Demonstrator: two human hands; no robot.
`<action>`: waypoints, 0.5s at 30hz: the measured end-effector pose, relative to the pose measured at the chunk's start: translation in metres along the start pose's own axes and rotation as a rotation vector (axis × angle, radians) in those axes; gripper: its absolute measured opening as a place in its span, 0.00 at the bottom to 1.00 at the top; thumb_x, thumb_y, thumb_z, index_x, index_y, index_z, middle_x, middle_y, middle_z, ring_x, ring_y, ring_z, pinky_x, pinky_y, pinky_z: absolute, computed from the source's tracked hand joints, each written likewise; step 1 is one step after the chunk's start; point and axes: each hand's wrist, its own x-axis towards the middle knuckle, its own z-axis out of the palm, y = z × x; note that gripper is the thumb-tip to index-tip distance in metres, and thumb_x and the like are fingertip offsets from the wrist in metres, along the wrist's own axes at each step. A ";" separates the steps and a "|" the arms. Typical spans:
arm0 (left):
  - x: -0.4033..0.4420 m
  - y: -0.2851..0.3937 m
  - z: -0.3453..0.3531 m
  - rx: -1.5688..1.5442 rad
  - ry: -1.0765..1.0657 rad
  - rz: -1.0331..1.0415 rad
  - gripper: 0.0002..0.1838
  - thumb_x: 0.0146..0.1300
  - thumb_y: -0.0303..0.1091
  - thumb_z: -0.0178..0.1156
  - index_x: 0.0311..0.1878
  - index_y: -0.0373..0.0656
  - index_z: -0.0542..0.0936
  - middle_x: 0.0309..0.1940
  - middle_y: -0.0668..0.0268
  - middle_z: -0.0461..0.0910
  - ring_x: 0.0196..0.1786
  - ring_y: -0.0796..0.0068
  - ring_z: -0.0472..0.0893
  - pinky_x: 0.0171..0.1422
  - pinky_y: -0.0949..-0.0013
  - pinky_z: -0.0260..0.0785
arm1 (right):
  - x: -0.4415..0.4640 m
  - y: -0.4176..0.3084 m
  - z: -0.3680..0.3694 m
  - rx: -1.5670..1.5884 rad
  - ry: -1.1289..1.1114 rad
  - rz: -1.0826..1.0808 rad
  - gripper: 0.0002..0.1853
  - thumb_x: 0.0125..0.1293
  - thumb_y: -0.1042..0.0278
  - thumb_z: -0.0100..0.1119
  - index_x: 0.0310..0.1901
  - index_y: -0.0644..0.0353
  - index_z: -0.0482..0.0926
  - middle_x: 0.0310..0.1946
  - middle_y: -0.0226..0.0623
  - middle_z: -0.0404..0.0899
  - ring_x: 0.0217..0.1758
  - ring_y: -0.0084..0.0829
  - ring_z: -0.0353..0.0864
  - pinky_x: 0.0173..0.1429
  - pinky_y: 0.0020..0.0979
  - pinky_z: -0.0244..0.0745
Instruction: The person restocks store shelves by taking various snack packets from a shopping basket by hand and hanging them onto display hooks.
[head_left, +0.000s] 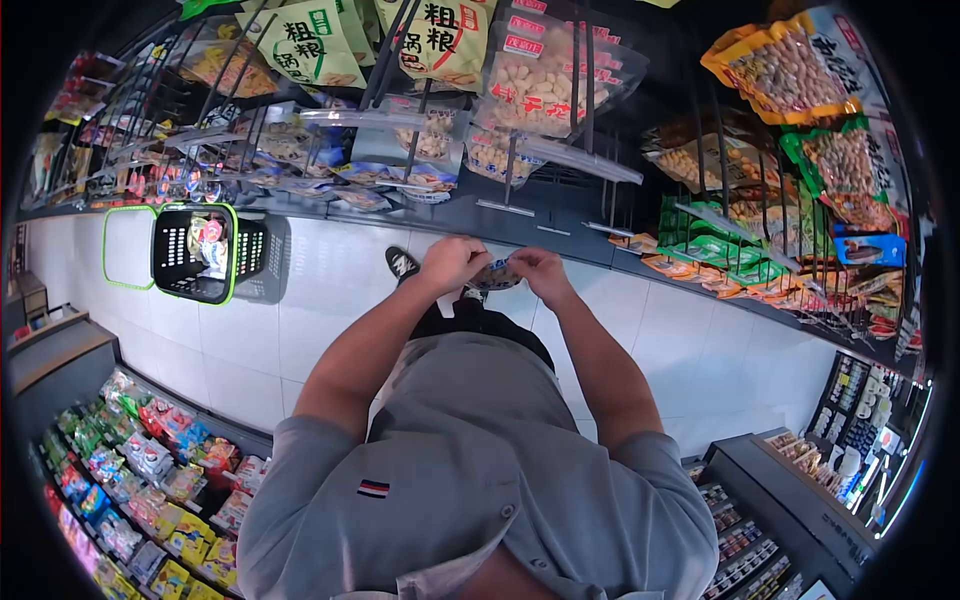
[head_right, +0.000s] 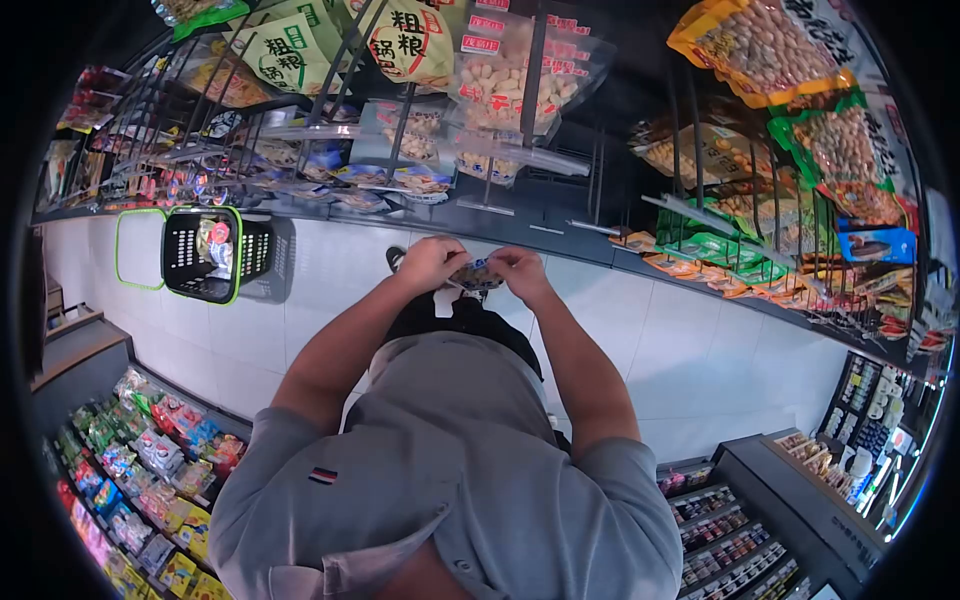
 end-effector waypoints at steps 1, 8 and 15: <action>0.006 -0.004 0.005 -0.005 -0.018 -0.011 0.10 0.58 0.39 0.62 0.33 0.43 0.83 0.31 0.59 0.82 0.35 0.58 0.81 0.40 0.61 0.72 | 0.008 0.004 -0.004 -0.041 0.013 0.023 0.10 0.59 0.68 0.66 0.39 0.63 0.83 0.31 0.31 0.83 0.33 0.21 0.78 0.40 0.25 0.73; 0.041 -0.064 0.047 -0.066 0.120 -0.015 0.11 0.53 0.39 0.66 0.37 0.45 0.83 0.39 0.58 0.82 0.47 0.56 0.80 0.53 0.60 0.72 | 0.057 0.021 -0.024 -0.345 0.120 0.114 0.14 0.59 0.62 0.67 0.40 0.63 0.84 0.31 0.35 0.84 0.35 0.24 0.80 0.42 0.29 0.74; 0.086 -0.103 0.046 -0.585 0.107 -0.210 0.09 0.54 0.32 0.68 0.37 0.41 0.83 0.37 0.63 0.84 0.41 0.74 0.81 0.49 0.73 0.70 | 0.092 0.005 -0.049 -0.521 0.023 -0.125 0.13 0.63 0.63 0.63 0.46 0.59 0.83 0.35 0.31 0.84 0.38 0.22 0.78 0.45 0.26 0.70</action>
